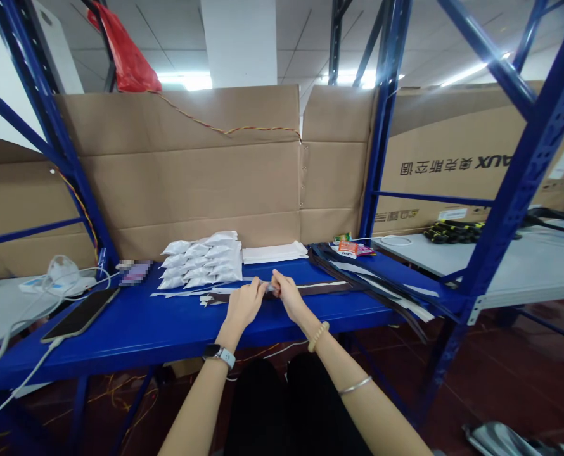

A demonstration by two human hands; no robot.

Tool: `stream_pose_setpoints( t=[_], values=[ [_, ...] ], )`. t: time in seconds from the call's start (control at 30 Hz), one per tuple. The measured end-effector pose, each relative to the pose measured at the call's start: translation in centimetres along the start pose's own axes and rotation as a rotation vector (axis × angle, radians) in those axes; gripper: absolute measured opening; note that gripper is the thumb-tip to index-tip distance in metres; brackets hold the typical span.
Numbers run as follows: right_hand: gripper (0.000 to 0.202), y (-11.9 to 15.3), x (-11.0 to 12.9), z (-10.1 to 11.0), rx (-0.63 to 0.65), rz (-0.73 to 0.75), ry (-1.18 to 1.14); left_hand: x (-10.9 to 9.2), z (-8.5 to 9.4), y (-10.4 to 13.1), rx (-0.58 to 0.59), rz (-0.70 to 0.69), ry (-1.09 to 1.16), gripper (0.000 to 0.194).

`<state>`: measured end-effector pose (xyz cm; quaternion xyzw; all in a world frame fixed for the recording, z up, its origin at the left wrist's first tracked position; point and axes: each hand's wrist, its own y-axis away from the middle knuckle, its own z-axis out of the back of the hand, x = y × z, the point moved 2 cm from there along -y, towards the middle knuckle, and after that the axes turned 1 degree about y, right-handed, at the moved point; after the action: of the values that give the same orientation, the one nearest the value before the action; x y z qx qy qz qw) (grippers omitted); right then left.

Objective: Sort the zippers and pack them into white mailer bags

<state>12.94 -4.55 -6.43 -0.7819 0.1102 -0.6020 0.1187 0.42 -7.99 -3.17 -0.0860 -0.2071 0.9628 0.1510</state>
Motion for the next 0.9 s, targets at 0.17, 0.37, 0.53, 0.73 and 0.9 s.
stream_pose_setpoints(
  t=[0.17, 0.37, 0.53, 0.73, 0.9],
  values=[
    [0.047, 0.5, -0.2, -1.0, 0.041, 0.002, -0.067, 0.2, 0.0, 0.2, -0.002, -0.07, -0.042, 0.041],
    [0.044, 0.7, -0.3, -0.6, 0.043, 0.086, 0.007, 0.0, -0.7, 0.1, -0.007, -0.121, -0.101, 0.036],
    [0.045, 1.0, -0.4, -0.4, 0.016, 0.129, 0.089, 0.3, -1.1, 0.0, -0.002, -0.148, -0.122, 0.036],
    [0.041, 1.3, 0.2, -0.3, -0.05, 0.157, 0.166, 0.5, -1.4, 0.1, 0.0, -0.159, -0.147, 0.038],
    [0.029, 1.5, 0.8, -0.2, -0.119, 0.267, 0.309, 0.5, -1.4, 0.0, -0.007, -0.149, -0.181, 0.041]
  ],
)
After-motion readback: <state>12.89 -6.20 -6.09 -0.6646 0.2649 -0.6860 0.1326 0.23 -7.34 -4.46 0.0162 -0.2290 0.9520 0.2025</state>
